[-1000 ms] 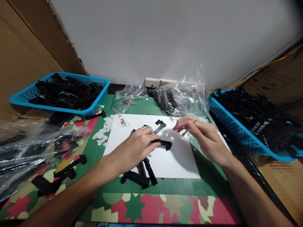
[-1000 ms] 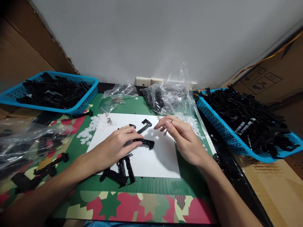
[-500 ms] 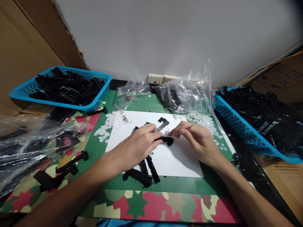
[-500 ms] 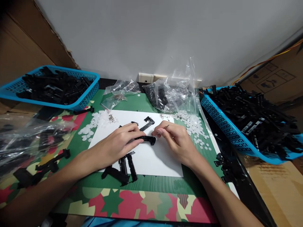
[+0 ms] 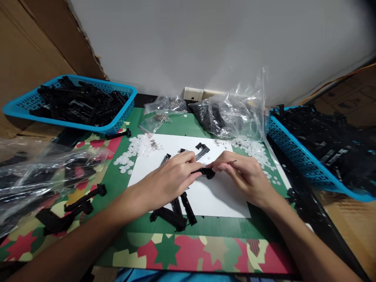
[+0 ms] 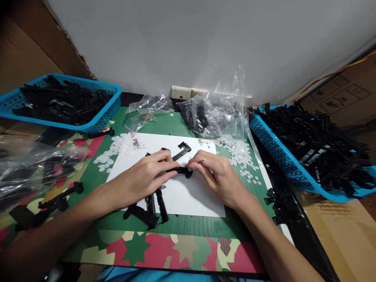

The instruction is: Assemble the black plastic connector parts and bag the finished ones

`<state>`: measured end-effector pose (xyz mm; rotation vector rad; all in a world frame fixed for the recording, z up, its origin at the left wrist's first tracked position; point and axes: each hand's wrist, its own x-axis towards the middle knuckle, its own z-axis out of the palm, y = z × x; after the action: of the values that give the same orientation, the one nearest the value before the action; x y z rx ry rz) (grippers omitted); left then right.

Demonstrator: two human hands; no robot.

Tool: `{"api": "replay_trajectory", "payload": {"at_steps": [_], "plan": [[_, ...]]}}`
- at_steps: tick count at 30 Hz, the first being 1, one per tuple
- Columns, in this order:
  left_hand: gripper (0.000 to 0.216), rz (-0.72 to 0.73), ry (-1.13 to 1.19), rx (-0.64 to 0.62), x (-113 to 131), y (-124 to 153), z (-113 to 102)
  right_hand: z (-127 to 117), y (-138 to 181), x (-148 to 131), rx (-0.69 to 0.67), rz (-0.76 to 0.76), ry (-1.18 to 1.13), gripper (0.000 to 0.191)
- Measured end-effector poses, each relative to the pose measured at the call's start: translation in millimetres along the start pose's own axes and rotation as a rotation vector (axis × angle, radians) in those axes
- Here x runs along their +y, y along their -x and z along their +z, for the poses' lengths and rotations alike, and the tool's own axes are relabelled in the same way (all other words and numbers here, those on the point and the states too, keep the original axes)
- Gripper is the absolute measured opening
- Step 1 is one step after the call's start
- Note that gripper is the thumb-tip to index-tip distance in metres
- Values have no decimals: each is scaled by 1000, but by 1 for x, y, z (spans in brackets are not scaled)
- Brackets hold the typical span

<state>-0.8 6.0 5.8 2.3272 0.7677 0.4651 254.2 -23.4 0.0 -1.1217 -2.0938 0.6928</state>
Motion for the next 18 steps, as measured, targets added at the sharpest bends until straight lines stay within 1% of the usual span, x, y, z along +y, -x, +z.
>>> {"api": "replay_trajectory", "payload": {"at_steps": [4,9,18], "plan": [[24,-11,13,11,-1,0,1,2,1,2,1,-3,-16,32],[24,-26,44,28,-1,0,3,2,2,2,-4,-42,21,30],[22,-10,38,54,0,1,3,2,1,1,-22,-63,27,30]]}}
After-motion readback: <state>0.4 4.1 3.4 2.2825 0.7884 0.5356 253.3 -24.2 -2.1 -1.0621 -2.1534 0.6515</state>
